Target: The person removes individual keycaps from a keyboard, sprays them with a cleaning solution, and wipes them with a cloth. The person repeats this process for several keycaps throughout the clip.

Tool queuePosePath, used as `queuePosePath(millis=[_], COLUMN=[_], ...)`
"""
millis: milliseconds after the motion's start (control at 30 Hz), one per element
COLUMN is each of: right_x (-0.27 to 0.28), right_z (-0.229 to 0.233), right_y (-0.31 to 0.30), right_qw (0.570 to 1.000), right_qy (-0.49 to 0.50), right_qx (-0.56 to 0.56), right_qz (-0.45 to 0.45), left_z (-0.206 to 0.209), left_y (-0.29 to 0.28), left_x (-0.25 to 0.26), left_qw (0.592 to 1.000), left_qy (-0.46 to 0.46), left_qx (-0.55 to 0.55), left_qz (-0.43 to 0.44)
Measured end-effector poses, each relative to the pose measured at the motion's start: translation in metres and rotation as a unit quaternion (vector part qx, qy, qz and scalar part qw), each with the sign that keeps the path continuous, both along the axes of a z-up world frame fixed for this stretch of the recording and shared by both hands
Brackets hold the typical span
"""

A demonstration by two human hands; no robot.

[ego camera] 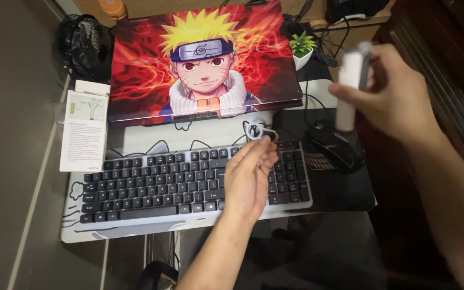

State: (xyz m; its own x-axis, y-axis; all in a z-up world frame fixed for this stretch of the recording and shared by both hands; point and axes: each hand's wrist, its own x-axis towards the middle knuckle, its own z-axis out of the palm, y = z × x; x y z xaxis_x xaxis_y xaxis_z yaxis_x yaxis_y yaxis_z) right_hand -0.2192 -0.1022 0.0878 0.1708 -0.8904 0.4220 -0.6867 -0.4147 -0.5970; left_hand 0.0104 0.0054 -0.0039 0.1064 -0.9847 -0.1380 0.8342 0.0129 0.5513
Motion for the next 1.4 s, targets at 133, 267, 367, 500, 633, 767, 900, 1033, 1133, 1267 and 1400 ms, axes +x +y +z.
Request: queuePosePath(millis=[133, 267, 367, 500, 633, 767, 900, 1033, 1133, 1267, 1400], right_x=[-0.003, 0.003, 0.004, 0.012, 0.019, 0.006, -0.017, -0.002, 0.013, 0.018, 0.017], right_z=[-0.014, -0.039, -0.052, -0.062, -0.057, -0.023, -0.003, -0.02, -0.028, -0.027, -0.032], right_y=[-0.05, -0.089, -0.103, -0.11, -0.108, -0.089, -0.017, 0.05, 0.078, 0.089, 0.095], right_qw=[0.987, 0.961, 0.955, 0.949, 0.946, 0.941, 0.908, 0.895, 0.946, 0.942, 0.923], right_qy=[0.114, 0.207, 0.229, 0.231, 0.201, 0.238, 0.298, 0.31, 0.249, 0.248, 0.268], right_qx=[0.097, 0.166, 0.168, 0.199, 0.246, 0.24, 0.28, 0.293, 0.162, 0.179, 0.236], right_qz=[-0.064, -0.083, -0.082, -0.077, -0.061, -0.032, -0.093, -0.128, -0.129, -0.139, -0.144], left_z=[-0.005, -0.004, -0.002, -0.003, -0.007, -0.008, -0.006, -0.002, 0.002, 0.006, 0.009], left_y=[0.001, 0.001, 0.004, 0.006, 0.007, 0.007, 0.009, 0.007, 0.009, 0.016, 0.015], left_x=[-0.001, -0.002, -0.001, -0.002, -0.003, -0.001, 0.003, 0.004, 0.007, 0.01, 0.011], left_qw=[0.998, 0.978, 0.961, 0.957, 0.938, 0.943, 0.943, 0.903, 0.853, 0.819, 0.814], left_qy=[-0.055, -0.198, -0.267, -0.283, -0.334, -0.32, -0.317, -0.413, -0.503, -0.552, -0.555], left_qx=[-0.031, -0.056, -0.063, -0.059, -0.082, -0.087, -0.088, -0.098, -0.1, -0.105, -0.108], left_qz=[-0.003, 0.026, 0.04, 0.035, 0.044, 0.038, 0.036, 0.069, 0.093, 0.116, 0.132])
